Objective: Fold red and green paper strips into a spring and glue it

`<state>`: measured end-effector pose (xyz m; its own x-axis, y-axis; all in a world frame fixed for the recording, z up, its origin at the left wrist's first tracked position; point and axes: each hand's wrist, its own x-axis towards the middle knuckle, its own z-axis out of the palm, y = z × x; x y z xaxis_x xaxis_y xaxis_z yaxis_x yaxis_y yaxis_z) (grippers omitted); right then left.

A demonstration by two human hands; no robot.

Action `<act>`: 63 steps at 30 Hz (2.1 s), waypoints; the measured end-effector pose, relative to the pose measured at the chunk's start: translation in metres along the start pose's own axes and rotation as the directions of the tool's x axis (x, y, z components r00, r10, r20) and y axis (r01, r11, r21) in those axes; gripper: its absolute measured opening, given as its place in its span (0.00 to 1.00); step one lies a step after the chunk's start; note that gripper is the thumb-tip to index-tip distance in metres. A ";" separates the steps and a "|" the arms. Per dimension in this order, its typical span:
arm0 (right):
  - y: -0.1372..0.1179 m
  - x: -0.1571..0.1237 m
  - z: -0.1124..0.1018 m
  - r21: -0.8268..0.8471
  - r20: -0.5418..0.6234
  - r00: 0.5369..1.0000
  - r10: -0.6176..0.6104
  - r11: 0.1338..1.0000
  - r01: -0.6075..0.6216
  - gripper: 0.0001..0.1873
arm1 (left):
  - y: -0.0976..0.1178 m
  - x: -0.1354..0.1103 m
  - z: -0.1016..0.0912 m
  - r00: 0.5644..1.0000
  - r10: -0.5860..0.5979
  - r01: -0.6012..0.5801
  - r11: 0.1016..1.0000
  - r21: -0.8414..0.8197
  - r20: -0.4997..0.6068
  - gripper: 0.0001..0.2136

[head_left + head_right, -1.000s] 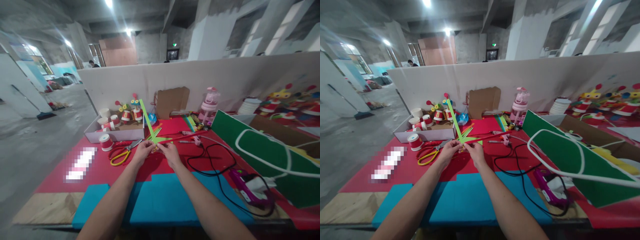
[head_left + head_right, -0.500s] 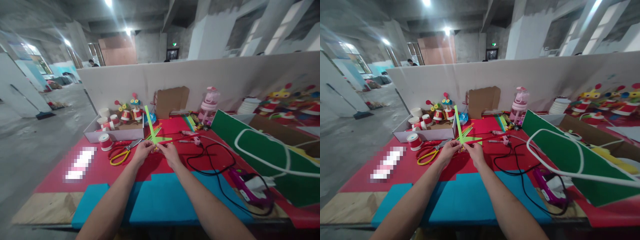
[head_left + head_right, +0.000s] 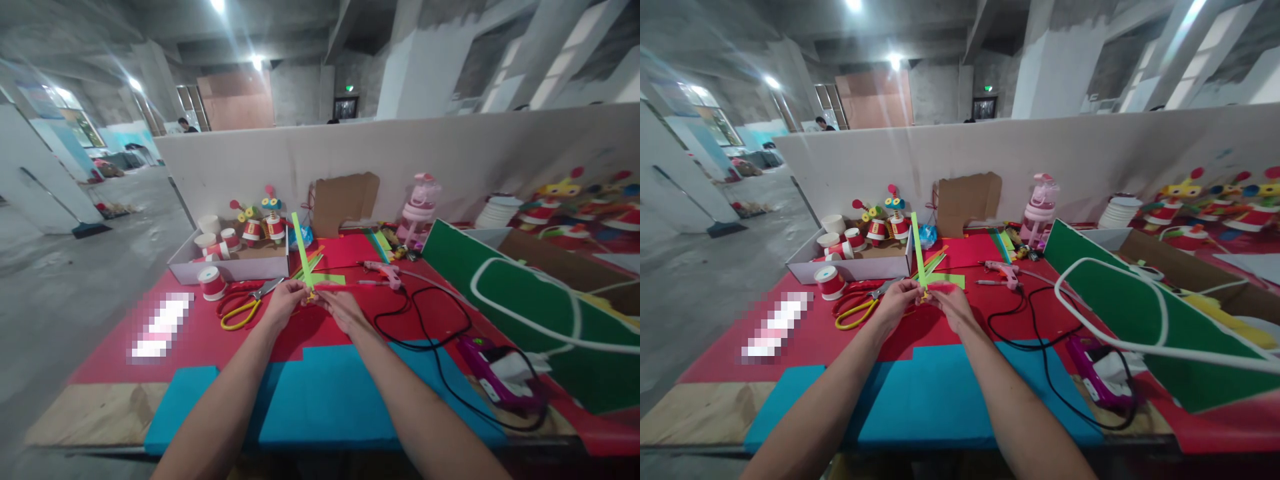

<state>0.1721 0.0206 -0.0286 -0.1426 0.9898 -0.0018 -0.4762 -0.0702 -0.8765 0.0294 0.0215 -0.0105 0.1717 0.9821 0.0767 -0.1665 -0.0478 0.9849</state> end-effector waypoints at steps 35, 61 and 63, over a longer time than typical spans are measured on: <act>0.000 0.001 0.003 -0.332 -0.100 0.970 -0.222 0.926 0.178 0.19 | 0.001 -0.003 0.004 0.991 0.042 -0.031 0.996 0.088 -0.127 0.10; -0.003 0.003 -0.002 -0.230 -0.073 0.990 -0.123 0.968 0.103 0.19 | 0.001 0.002 0.001 0.996 0.085 -0.089 0.977 0.192 0.030 0.13; -0.009 0.003 -0.004 -0.244 -0.105 0.981 -0.161 0.961 0.131 0.19 | 0.004 0.002 -0.003 0.996 0.086 -0.088 0.965 0.248 0.019 0.13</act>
<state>0.1795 0.0250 -0.0232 0.0280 0.9957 0.0882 -0.2646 0.0925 -0.9599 0.0266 0.0233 -0.0072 0.1754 0.9707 0.1642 0.0646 -0.1777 0.9820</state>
